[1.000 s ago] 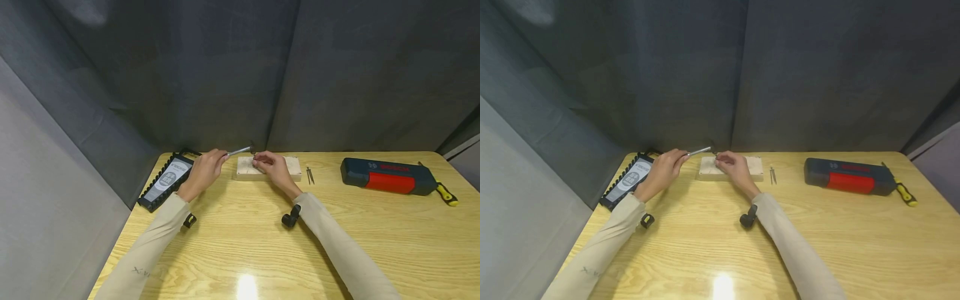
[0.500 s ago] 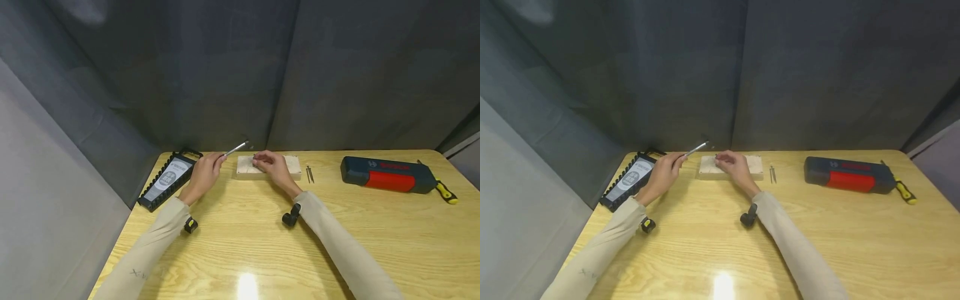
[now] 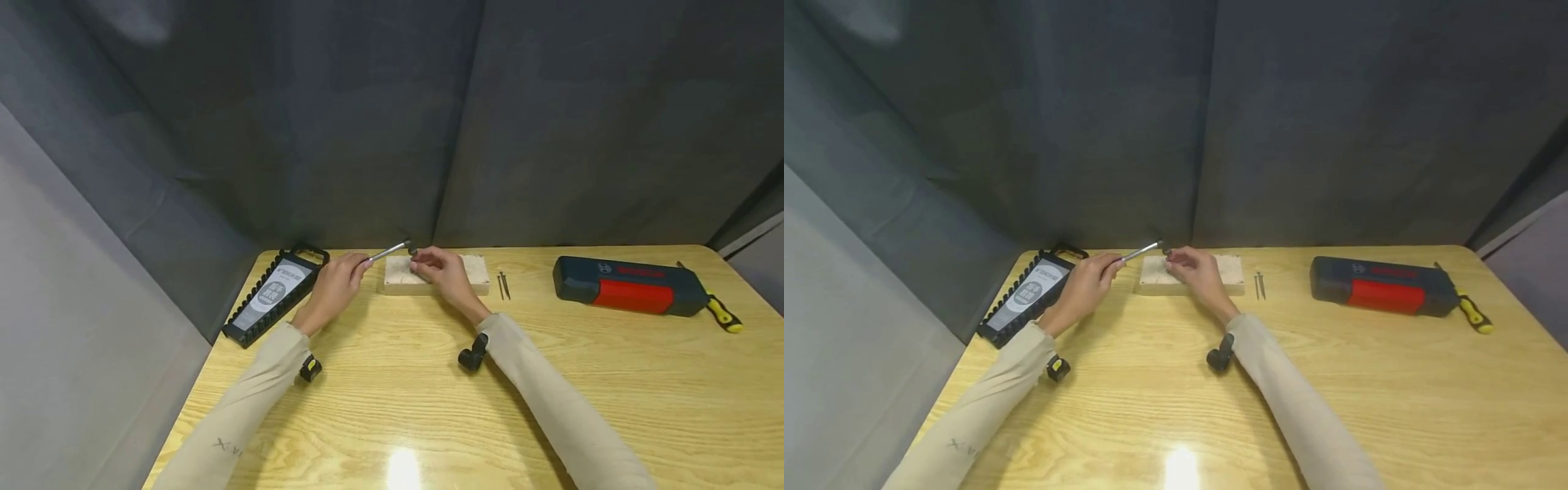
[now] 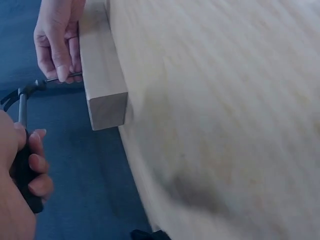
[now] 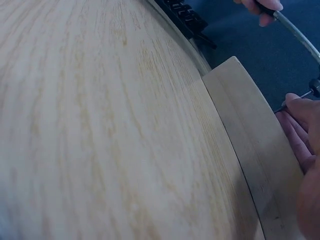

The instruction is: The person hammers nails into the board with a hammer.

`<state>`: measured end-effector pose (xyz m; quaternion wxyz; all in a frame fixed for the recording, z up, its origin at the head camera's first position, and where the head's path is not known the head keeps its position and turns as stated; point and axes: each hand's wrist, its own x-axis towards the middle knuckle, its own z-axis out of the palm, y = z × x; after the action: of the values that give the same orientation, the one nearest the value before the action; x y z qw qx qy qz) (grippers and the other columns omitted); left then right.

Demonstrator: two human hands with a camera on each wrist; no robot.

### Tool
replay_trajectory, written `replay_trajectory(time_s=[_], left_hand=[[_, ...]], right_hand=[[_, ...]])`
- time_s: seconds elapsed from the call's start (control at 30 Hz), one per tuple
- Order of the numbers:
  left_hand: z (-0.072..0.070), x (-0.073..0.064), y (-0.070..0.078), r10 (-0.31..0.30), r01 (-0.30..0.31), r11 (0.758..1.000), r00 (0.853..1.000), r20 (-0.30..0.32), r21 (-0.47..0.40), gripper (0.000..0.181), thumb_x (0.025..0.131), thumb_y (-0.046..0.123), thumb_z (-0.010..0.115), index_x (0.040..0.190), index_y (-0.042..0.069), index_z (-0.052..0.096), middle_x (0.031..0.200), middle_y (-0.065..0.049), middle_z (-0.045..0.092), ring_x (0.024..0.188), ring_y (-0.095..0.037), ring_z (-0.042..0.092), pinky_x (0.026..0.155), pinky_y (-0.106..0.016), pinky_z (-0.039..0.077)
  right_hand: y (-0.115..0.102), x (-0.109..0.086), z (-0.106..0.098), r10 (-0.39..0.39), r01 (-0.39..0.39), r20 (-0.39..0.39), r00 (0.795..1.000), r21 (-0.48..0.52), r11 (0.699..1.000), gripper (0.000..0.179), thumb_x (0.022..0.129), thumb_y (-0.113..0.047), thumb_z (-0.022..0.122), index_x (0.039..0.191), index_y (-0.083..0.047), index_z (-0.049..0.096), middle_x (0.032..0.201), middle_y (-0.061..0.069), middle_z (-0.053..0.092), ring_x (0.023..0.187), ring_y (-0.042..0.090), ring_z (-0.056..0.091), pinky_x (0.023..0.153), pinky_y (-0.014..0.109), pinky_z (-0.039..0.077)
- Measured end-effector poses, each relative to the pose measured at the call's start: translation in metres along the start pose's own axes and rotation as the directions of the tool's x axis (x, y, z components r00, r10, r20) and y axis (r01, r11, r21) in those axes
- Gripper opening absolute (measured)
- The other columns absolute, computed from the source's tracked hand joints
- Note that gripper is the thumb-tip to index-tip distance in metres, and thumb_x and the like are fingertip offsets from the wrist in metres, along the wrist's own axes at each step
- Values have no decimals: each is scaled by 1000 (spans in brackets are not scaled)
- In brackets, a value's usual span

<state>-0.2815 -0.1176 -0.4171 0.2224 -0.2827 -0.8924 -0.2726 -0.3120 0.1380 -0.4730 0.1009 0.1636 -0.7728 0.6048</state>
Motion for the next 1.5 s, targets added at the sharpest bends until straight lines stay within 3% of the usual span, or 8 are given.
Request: replay_trajectory(time_s=[0.13, 0.3, 0.47, 0.6, 0.77, 1.13, 1.4, 1.5], left_hand=[[-7, 10, 6, 16, -24, 996, 995, -99, -82, 23, 109, 14, 58, 113, -3, 73, 90, -13, 69, 71, -25, 62, 65, -41, 52], [-18, 23, 14, 16, -75, 977, 959, -282, -199, 23, 109, 11, 57, 115, -6, 71, 89, -15, 66, 73, -25, 59, 63, -35, 48], [-18, 18, 6, 44, -47, 997, 998, -53, -68, 23, 109, 13, 57, 115, -3, 72, 93, -13, 70, 75, -24, 63, 65, -38, 53], [-15, 11, -2, 35, -38, 999, 995, 93, 35, 23, 109, 17, 58, 112, -1, 74, 91, -10, 70, 74, -23, 63, 66, -41, 54], [-14, 8, -3, 42, -42, 999, 998, 37, 2, 22, 109, 15, 59, 108, -2, 73, 86, -10, 66, 69, -23, 59, 63, -41, 52], [-9, 6, -3, 34, -38, 998, 996, 86, 48, 24, 110, 18, 58, 112, 0, 73, 96, -11, 72, 79, -24, 68, 70, -43, 57], [-23, 23, 6, -10, -27, 972, 987, -158, -234, 23, 110, 12, 55, 114, -3, 72, 89, -13, 66, 65, -21, 52, 59, -33, 42], [-18, 20, 6, -21, -8, 977, 991, -134, -214, 23, 110, 12, 55, 112, -2, 73, 91, -13, 68, 66, -21, 54, 59, -33, 44]], right_hand=[[1, 0, 0, -5, 5, 2, 1000, 2, 1000, 20, 97, -9, 77, 113, 1, 74, 110, 21, 75, 95, 18, 71, 80, 15, 53], [-1, 1, 0, -16, 16, 18, 1000, 4, 1000, 19, 97, -11, 76, 113, -1, 74, 111, 19, 75, 98, 23, 73, 81, 16, 54], [-4, 3, 1, -7, 7, 17, 1000, 10, 1000, 20, 97, -10, 77, 113, 1, 74, 111, 20, 75, 99, 26, 73, 82, 17, 56], [-4, 4, 1, -2, 2, 6, 1000, 2, 1000, 18, 96, -7, 77, 112, 1, 74, 110, 19, 75, 96, 16, 73, 82, 17, 56], [-4, 2, 1, -11, 11, 2, 1000, -10, 1000, 16, 97, -8, 76, 111, -1, 74, 109, 17, 75, 94, 13, 72, 82, 18, 56], [-2, -1, 0, 9, -9, 3, 1000, -1, 1000, 20, 97, -10, 77, 113, 1, 75, 111, 21, 75, 99, 25, 73, 82, 15, 54], [-2, -1, -1, 15, -15, 24, 1000, 6, 1000, 17, 98, -10, 76, 113, -2, 75, 112, 16, 75, 98, 17, 73, 83, 19, 56], [-3, 0, -2, 8, -8, 21, 1000, -7, 1000, 18, 97, -9, 76, 113, -2, 75, 111, 17, 76, 97, 18, 73, 82, 18, 56]])
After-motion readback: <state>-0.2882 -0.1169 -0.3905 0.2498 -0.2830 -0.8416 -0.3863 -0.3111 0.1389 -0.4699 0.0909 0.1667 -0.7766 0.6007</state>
